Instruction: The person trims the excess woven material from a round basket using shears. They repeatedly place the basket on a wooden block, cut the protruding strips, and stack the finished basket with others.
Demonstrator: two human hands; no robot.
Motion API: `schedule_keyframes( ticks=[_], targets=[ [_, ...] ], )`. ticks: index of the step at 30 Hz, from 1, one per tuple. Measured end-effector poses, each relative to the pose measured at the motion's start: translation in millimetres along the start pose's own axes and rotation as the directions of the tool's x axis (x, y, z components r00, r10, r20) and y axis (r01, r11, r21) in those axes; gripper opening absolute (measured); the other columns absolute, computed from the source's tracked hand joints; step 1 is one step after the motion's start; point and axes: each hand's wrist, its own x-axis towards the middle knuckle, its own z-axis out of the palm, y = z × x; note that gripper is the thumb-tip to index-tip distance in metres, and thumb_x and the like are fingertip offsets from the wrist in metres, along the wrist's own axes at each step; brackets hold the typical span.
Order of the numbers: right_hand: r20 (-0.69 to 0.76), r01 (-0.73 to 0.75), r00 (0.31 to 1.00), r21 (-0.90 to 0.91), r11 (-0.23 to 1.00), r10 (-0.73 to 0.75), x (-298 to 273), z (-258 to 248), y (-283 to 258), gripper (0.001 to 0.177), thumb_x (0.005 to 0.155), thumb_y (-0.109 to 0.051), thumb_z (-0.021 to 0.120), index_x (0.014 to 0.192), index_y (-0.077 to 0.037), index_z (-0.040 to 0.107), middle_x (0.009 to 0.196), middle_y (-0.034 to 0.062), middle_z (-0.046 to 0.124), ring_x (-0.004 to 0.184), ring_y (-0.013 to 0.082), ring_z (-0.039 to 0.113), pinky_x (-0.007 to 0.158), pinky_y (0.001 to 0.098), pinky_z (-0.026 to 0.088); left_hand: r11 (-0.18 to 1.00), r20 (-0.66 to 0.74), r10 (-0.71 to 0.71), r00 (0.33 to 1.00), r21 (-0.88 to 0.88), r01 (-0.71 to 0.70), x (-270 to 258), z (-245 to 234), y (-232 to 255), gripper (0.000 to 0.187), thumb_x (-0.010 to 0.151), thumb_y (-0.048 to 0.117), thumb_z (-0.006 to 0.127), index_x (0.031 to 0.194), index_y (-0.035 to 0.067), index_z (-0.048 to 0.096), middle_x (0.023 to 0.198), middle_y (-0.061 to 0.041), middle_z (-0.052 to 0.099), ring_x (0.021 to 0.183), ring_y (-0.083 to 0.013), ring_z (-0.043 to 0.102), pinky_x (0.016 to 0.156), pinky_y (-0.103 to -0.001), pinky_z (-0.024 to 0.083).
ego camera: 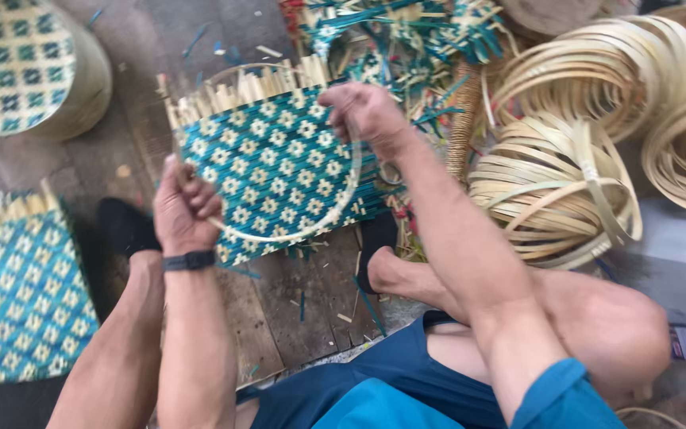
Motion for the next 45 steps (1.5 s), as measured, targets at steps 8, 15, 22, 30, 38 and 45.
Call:
schedule_keyframes(
  ticks=[8,15,22,30,38,45],
  targets=[
    [-0.294,0.032,0.915,-0.633,0.774,-0.278,23,2,99,0.023,0.080,-0.020,0.079,0.098,-0.006,0.076,0.086,0.0072,0.078,0.078,0.0174,0.075,0.073,0.0331,0.060,0.789,-0.199,0.411,0.890,0.567,-0.238,33,-46,-32,0.020,0.090,0.013,0.075,0.109,0.005,0.073,0.090,-0.004,0.071,0.073,-0.0137,0.067,0.060,-0.029,0.057],
    [-0.261,-0.012,0.880,-0.847,0.531,-0.397,37,10,157,0.021,0.078,-0.016,0.081,0.098,-0.012,0.083,0.090,0.0125,0.076,0.084,0.0299,0.072,0.076,0.0410,0.056,-0.050,0.113,0.623,0.774,0.993,-0.104,71,-111,-51,0.032,0.078,0.009,0.087,0.108,0.002,0.079,0.096,-0.015,0.075,0.085,-0.0217,0.072,0.082,-0.035,0.056],
    [-0.197,0.046,0.915,-0.817,0.575,-0.353,35,7,162,0.018,0.080,-0.015,0.083,0.095,-0.006,0.080,0.091,0.0143,0.073,0.083,0.0312,0.072,0.077,0.0405,0.056,-0.150,0.079,0.639,0.765,0.988,0.024,65,-114,-49,0.027,0.077,0.012,0.087,0.103,0.008,0.082,0.096,-0.014,0.077,0.086,-0.0268,0.074,0.082,-0.036,0.056],
    [-0.160,0.058,0.920,-0.847,0.529,-0.357,34,11,157,0.017,0.082,-0.015,0.083,0.096,-0.005,0.080,0.092,0.0158,0.074,0.083,0.0328,0.072,0.079,0.0412,0.055,-0.045,-0.050,0.644,0.763,0.994,0.103,57,-95,-40,0.027,0.076,0.018,0.084,0.102,0.010,0.081,0.092,-0.014,0.077,0.084,-0.0264,0.076,0.080,-0.036,0.058],
    [-0.208,0.027,0.895,-0.858,0.513,-0.395,42,1,178,0.014,0.084,-0.018,0.079,0.092,-0.007,0.080,0.093,0.0160,0.075,0.087,0.0347,0.072,0.082,0.0432,0.056,-0.025,-0.086,0.617,0.782,0.991,0.129,65,-106,-41,0.025,0.075,0.019,0.085,0.099,0.013,0.082,0.090,-0.013,0.078,0.083,-0.0255,0.077,0.080,-0.035,0.058],
    [-0.301,-0.099,0.910,-0.826,0.556,-0.285,41,7,177,0.017,0.081,-0.021,0.080,0.094,-0.010,0.081,0.102,0.0150,0.074,0.094,0.0353,0.071,0.086,0.0430,0.056,-0.019,-0.084,0.595,0.800,0.993,0.119,72,-124,-39,0.030,0.071,0.020,0.090,0.098,0.010,0.082,0.091,-0.015,0.078,0.083,-0.0253,0.076,0.082,-0.035,0.058]
  ],
)
